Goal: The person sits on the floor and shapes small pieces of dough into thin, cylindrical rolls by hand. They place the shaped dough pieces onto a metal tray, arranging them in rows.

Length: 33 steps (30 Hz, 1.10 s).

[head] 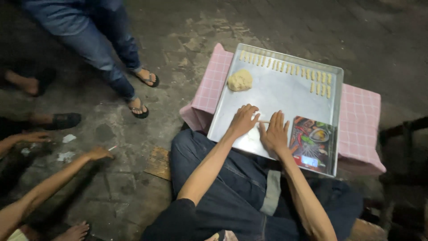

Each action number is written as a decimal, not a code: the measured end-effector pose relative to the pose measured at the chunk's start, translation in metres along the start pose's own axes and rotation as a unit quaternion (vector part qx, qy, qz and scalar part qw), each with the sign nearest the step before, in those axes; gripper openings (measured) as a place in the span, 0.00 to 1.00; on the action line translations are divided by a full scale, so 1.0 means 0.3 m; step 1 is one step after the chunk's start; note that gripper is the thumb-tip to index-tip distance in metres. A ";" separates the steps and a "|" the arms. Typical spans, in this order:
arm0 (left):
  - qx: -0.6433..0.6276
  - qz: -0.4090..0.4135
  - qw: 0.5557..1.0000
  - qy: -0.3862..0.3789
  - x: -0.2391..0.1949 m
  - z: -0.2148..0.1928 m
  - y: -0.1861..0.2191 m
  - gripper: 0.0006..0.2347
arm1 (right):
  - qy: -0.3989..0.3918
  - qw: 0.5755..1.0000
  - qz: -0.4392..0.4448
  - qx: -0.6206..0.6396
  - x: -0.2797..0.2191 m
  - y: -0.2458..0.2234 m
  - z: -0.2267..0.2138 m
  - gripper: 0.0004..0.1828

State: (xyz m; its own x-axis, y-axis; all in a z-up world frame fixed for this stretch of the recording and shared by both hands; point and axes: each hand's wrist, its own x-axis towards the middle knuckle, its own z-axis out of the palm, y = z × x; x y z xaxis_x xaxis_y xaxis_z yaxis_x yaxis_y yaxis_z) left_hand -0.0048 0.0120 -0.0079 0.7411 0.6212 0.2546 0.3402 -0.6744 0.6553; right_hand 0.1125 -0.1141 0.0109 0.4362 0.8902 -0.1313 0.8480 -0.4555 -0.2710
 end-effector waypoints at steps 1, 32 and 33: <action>-0.006 0.003 1.000 -0.004 -0.007 0.011 0.002 0.13 | -0.001 1.000 0.008 -0.003 -0.031 0.038 0.031 0.47; -0.008 0.030 0.999 0.007 0.018 0.152 -0.079 0.09 | -0.094 0.994 0.046 -0.021 -0.080 0.081 0.040 0.49; -0.005 0.045 0.999 0.027 0.020 0.180 -0.097 0.08 | -0.100 0.995 0.012 -0.024 -0.124 0.091 0.031 0.49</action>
State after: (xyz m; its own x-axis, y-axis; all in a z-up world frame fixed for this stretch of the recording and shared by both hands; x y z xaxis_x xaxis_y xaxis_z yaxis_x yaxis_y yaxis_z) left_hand 0.0210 0.0138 -0.0636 0.7359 0.5788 0.3513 0.2677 -0.7254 0.6342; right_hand 0.1167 -0.1595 -0.0005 0.3923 0.8604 -0.3252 0.8535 -0.4723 -0.2199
